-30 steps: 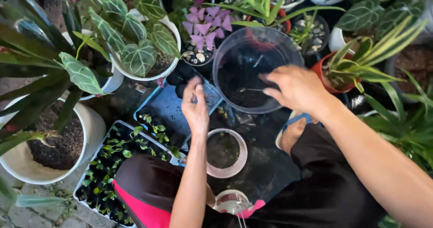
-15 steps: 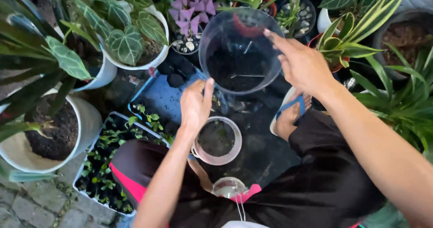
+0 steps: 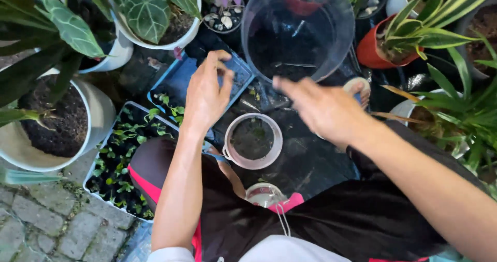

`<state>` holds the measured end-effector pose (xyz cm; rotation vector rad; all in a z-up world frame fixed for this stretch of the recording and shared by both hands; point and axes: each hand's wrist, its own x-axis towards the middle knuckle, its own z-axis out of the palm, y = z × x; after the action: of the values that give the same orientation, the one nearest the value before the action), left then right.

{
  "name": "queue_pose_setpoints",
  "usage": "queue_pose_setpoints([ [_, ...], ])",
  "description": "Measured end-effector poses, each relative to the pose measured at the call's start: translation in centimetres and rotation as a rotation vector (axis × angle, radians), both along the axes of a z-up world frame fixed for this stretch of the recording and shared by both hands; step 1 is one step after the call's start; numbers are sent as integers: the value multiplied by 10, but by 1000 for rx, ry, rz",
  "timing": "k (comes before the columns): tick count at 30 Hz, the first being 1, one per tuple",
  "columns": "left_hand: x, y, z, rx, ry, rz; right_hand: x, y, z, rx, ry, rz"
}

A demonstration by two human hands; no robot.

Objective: The person is planting seedlings into small black pots, using a spoon to fill the pots with soil from a larger container.

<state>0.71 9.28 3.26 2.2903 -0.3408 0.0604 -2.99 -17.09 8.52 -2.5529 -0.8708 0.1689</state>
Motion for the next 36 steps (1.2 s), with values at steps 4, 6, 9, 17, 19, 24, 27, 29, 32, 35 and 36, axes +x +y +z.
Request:
queue_pose_setpoints([
  [4,2,17,-5,78,-41,-19,-23,12,-91,-85,-152,157],
  [6,7,23,-16,83,-123,-29,-30,28,-127,-118,-123,179],
  [9,4,20,12,44,-162,-97,-37,54,-192,-251,226,92],
  [17,12,21,18,-29,-67,-145,-65,148,-352,-138,120,-482],
  [19,18,20,19,-23,-49,-158,-65,158,-366,-101,104,-573],
  [24,26,17,24,-125,44,-120,-60,171,-374,-77,43,-656],
  [27,31,19,17,-126,50,-112,-58,173,-394,-107,33,-662],
  [29,31,20,17,-124,51,-103,-56,175,-386,-91,44,-655],
  [32,33,20,14,-118,45,-99,-59,180,-375,-46,79,-648],
  [35,32,23,12,-103,49,-102,-62,188,-370,14,119,-646],
  [36,33,23,12,-97,60,-105,-60,188,-369,40,134,-649],
])
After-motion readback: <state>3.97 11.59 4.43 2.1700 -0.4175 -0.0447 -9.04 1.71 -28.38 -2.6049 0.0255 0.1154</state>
